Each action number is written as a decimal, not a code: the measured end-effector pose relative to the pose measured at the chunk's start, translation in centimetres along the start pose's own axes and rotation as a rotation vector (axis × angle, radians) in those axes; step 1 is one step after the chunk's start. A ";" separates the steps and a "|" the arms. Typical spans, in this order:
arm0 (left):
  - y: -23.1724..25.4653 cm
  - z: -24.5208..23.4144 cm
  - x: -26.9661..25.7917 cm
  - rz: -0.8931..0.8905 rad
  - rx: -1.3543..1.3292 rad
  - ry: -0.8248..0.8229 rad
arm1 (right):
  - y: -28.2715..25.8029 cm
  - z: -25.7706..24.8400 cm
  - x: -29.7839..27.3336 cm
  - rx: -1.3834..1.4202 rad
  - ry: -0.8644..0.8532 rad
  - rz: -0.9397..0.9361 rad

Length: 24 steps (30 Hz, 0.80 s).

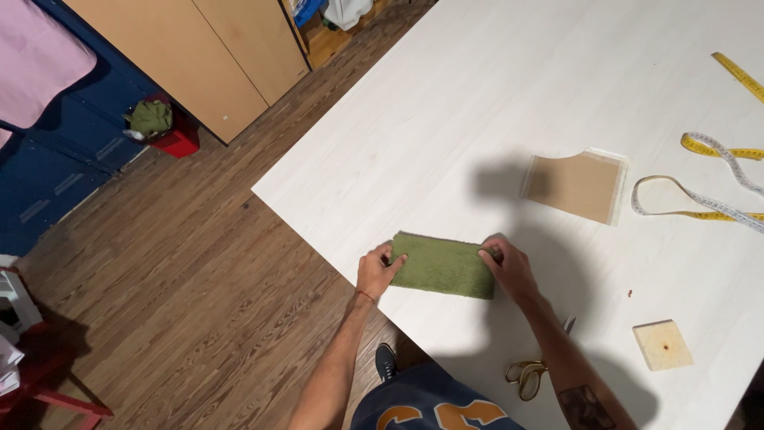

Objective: Cutting green fabric according to a paper template and organizing the pieces.

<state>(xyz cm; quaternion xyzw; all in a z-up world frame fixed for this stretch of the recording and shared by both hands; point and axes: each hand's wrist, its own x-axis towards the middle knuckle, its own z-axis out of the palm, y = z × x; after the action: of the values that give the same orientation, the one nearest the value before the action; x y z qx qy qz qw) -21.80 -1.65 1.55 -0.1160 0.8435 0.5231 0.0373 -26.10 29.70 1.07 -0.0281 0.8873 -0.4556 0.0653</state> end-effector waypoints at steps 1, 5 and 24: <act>0.2 0.1 0.0 -0.029 0.043 0.004 | -0.1 0.1 0.0 -0.018 0.012 -0.015; 0.5 0.4 -0.3 -0.131 0.190 -0.059 | -0.2 0.3 -0.1 -0.086 0.081 -0.124; 0.3 5.1 -14.0 -0.173 -0.370 -0.014 | -3.8 0.9 -1.2 -0.120 -0.200 -0.064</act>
<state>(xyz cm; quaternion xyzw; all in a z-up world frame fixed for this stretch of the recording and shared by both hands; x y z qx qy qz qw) -8.63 5.26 2.09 -0.1894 0.7196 0.6648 0.0662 -24.81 26.95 3.74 -0.1056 0.9006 -0.3987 0.1373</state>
